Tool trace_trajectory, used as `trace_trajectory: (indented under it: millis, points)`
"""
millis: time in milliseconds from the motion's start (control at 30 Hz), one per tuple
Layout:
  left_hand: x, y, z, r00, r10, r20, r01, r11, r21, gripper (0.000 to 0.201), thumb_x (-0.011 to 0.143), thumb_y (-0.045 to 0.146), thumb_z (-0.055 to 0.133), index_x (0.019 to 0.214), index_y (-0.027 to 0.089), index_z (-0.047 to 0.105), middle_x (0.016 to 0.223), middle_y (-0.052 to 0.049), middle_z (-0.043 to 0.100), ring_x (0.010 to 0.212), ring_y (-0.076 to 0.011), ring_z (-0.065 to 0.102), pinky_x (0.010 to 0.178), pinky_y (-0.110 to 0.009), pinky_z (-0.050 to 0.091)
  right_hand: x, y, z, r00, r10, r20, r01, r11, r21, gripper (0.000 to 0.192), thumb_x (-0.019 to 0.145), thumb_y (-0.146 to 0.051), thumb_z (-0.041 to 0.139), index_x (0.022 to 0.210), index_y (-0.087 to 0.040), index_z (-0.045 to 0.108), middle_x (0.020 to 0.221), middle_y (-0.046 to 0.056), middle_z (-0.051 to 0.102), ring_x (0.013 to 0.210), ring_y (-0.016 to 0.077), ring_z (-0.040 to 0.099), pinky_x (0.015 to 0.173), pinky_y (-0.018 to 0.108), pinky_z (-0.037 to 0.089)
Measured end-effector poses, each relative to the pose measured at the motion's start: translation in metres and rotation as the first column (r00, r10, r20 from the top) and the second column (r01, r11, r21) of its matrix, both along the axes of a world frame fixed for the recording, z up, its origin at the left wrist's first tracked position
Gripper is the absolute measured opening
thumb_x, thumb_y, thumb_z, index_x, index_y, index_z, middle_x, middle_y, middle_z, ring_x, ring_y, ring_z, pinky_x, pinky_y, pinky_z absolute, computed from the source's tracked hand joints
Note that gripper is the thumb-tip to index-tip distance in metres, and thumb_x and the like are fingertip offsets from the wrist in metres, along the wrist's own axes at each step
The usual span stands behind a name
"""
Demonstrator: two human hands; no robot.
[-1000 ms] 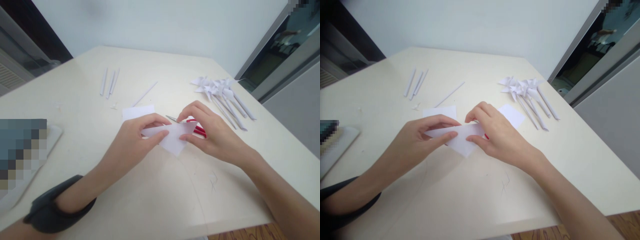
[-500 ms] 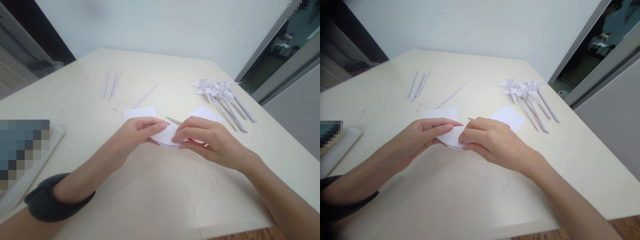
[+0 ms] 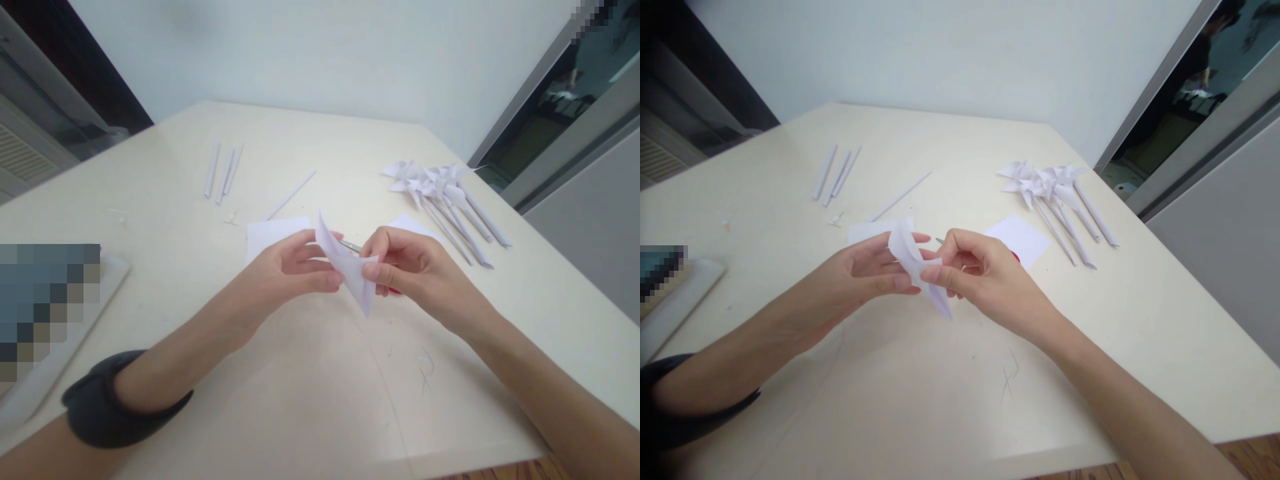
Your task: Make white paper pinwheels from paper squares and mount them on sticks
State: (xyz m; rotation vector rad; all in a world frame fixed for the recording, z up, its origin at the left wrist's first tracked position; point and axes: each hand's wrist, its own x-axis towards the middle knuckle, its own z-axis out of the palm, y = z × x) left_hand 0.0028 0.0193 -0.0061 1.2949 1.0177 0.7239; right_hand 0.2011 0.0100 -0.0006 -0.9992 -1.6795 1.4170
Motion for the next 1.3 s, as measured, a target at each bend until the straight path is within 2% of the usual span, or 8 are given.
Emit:
trace_trajectory:
  millis: [267, 500, 633, 867, 1000, 1133, 1200, 1300]
  points:
    - [0.009, -0.002, -0.005, 0.984, -0.017, 0.176, 0.039, 0.992, -0.121, 0.040, 0.081, 0.049, 0.056, 0.111, 0.025, 0.061, 0.120, -0.008, 0.065, 0.109, -0.0287, 0.061, 0.083, -0.039, 0.056, -0.002, 0.000, 0.000, 0.999, -0.008, 0.046, 0.007, 1.000, 0.019, 0.027, 0.080, -0.030, 0.066, 0.064, -0.018, 0.049, 0.080, 0.001, 0.057, 0.073, 0.0118, 0.053, 0.061, 0.024, 0.039]
    - [0.002, -0.008, 0.005, 0.990, -0.111, 0.087, 0.117, 0.991, -0.065, 0.035, 0.078, 0.025, 0.062, 0.113, 0.029, 0.060, 0.109, -0.004, 0.069, 0.094, -0.0227, 0.067, 0.079, -0.034, 0.055, 0.006, 0.005, 0.002, 0.989, -0.127, -0.081, 0.123, 0.991, -0.049, 0.031, 0.079, -0.039, 0.066, 0.066, -0.019, 0.048, 0.077, -0.001, 0.057, 0.058, 0.0086, 0.049, 0.045, 0.020, 0.029]
    - [-0.001, -0.006, 0.006, 0.984, -0.170, 0.044, 0.172, 0.983, -0.061, 0.038, 0.078, 0.019, 0.062, 0.114, 0.031, 0.059, 0.116, -0.002, 0.066, 0.104, -0.0232, 0.064, 0.088, -0.036, 0.053, 0.007, 0.009, -0.004, 0.963, -0.256, -0.089, 0.252, 0.966, -0.060, 0.029, 0.081, -0.041, 0.064, 0.069, -0.019, 0.049, 0.063, -0.004, 0.048, 0.051, 0.0071, 0.040, 0.042, 0.020, 0.025]
    - [-0.001, -0.003, -0.013, 0.999, 0.030, 0.025, -0.028, 0.996, -0.087, 0.026, 0.078, 0.026, 0.064, 0.104, 0.026, 0.062, 0.104, -0.004, 0.071, 0.092, -0.0237, 0.069, 0.072, -0.031, 0.057, -0.006, 0.008, -0.019, 0.949, -0.314, -0.043, 0.313, 0.949, -0.033, 0.027, 0.086, -0.041, 0.056, 0.073, -0.020, 0.047, 0.059, -0.006, 0.039, 0.048, 0.0065, 0.033, 0.041, 0.020, 0.023]
    - [-0.007, 0.001, -0.017, 0.988, 0.136, 0.068, -0.133, 0.990, -0.050, 0.020, 0.079, 0.032, 0.063, 0.098, 0.023, 0.062, 0.097, -0.006, 0.072, 0.080, -0.0227, 0.070, 0.064, -0.030, 0.057, 0.010, 0.015, -0.012, 0.936, -0.311, 0.165, 0.279, 0.941, 0.189, 0.020, 0.089, -0.036, 0.051, 0.078, -0.020, 0.051, 0.073, -0.001, 0.055, 0.063, 0.0112, 0.051, 0.053, 0.023, 0.038]
    - [-0.015, 0.007, -0.014, 0.941, 0.338, 0.010, -0.336, 0.932, 0.132, 0.018, 0.078, 0.039, 0.065, 0.081, 0.022, 0.061, 0.076, 0.000, 0.068, 0.056, -0.0144, 0.062, 0.043, -0.020, 0.045, 0.036, 0.022, -0.011, 0.623, -0.299, 0.723, 0.011, 0.928, 0.374, 0.013, 0.081, -0.033, 0.058, 0.082, -0.020, 0.058, 0.088, 0.005, 0.061, 0.076, 0.0187, 0.055, 0.057, 0.028, 0.039]
    - [-0.019, 0.009, -0.012, 0.906, 0.423, -0.025, -0.404, 0.879, 0.253, 0.022, 0.079, 0.043, 0.064, 0.076, 0.022, 0.059, 0.070, 0.001, 0.063, 0.051, -0.0112, 0.055, 0.039, -0.018, 0.036, 0.042, 0.024, -0.017, 0.507, -0.264, 0.820, -0.078, 0.934, 0.349, 0.015, 0.080, -0.034, 0.058, 0.076, -0.020, 0.054, 0.085, 0.005, 0.059, 0.069, 0.0177, 0.053, 0.053, 0.028, 0.037]
    - [-0.021, 0.011, -0.010, 0.871, 0.490, -0.043, -0.441, 0.818, 0.370, 0.021, 0.080, 0.043, 0.063, 0.081, 0.023, 0.061, 0.074, 0.001, 0.060, 0.057, -0.0110, 0.052, 0.043, -0.020, 0.036, 0.040, 0.026, -0.026, 0.461, -0.314, 0.830, -0.086, 0.915, 0.394, 0.022, 0.082, -0.037, 0.055, 0.070, -0.020, 0.048, 0.077, 0.004, 0.057, 0.061, 0.0161, 0.049, 0.049, 0.028, 0.034]
